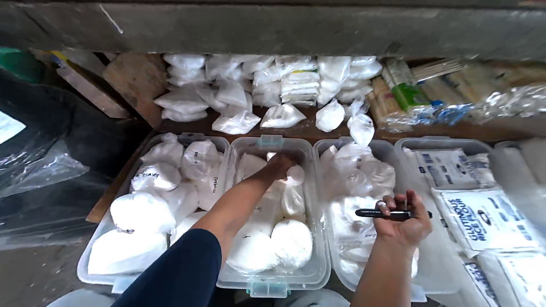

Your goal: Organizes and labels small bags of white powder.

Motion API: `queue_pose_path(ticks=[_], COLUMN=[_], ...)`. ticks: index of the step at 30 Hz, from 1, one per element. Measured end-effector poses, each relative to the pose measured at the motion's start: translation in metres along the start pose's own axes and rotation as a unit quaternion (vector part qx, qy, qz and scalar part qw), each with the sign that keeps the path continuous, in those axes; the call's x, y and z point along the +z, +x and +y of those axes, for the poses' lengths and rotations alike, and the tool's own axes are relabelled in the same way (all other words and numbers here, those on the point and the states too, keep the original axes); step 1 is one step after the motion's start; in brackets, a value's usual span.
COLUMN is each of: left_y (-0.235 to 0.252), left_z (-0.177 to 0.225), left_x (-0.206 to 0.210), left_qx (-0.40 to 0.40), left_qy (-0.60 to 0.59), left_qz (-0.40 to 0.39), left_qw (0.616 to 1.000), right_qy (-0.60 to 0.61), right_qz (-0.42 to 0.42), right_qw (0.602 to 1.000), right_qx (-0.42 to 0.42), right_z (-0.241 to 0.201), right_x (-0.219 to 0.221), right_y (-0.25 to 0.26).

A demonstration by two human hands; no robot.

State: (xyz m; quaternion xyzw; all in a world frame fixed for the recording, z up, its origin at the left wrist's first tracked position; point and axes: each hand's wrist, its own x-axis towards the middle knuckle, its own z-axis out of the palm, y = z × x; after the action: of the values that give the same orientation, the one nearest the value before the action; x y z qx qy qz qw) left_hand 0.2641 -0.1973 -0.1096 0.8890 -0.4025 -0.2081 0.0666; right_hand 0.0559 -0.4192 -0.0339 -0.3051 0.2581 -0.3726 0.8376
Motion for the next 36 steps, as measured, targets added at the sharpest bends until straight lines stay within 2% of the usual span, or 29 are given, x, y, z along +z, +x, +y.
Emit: queue_pose_path(ticks=[3,7,10,12,15,16,17,19,22,24,26,29,34,36], left_y=[-0.008,-0.033,-0.073,-0.098,-0.12,-0.126,-0.13,-0.135,-0.137,-0.146,-0.158,-0.167,-0.175,-0.18], left_z=[0.004,-0.019,-0.025,-0.023,-0.008,-0.002,0.004,0.015,0.029,0.042,0.055,0.061,0.053,0.051], left_x=[-0.02,-0.037,-0.049,-0.046,-0.036,-0.036,-0.035,-0.031,-0.025,-0.024,-0.025,-0.024,-0.016,-0.013], left_qx=[-0.04,-0.048,-0.079,-0.107,-0.103,-0.1,-0.101,-0.117,-0.16,-0.166,-0.131,-0.085,-0.059,-0.082], left_qy=[-0.016,-0.165,-0.312,-0.469,-0.693,-0.733,-0.756,-0.776,-0.772,-0.769,-0.766,-0.755,-0.722,-0.683], left_qz=[-0.015,0.108,0.179,0.217,0.249,0.251,0.25,0.252,0.243,0.2,0.139,0.142,0.157,0.155], left_qw=[0.999,0.979,0.93,0.85,0.669,0.625,0.596,0.567,0.565,0.583,0.615,0.634,0.672,0.709], right_qy=[-0.004,-0.015,-0.104,-0.18,-0.264,-0.289,-0.311,-0.351,-0.413,-0.415,-0.375,-0.335,-0.377,-0.375], right_qz=[0.004,-0.026,-0.088,-0.16,-0.285,-0.316,-0.337,-0.357,-0.321,-0.264,-0.241,-0.259,-0.316,-0.312], right_qw=[1.0,1.0,0.99,0.97,0.918,0.899,0.883,0.857,0.838,0.851,0.87,0.879,0.829,0.826], right_qx=[0.001,0.002,0.025,0.042,0.078,0.088,0.1,0.12,0.153,0.183,0.21,0.218,0.265,0.281], right_z=[-0.003,-0.005,0.0,0.007,0.025,0.032,0.038,0.051,0.065,0.069,0.075,0.078,0.067,0.073], right_x=[0.004,0.005,0.01,0.02,0.031,0.036,0.04,0.049,0.057,0.059,0.055,0.048,0.048,0.046], right_y=[-0.004,-0.006,-0.013,-0.023,-0.041,-0.047,-0.054,-0.067,-0.078,-0.08,-0.077,-0.076,-0.08,-0.08])
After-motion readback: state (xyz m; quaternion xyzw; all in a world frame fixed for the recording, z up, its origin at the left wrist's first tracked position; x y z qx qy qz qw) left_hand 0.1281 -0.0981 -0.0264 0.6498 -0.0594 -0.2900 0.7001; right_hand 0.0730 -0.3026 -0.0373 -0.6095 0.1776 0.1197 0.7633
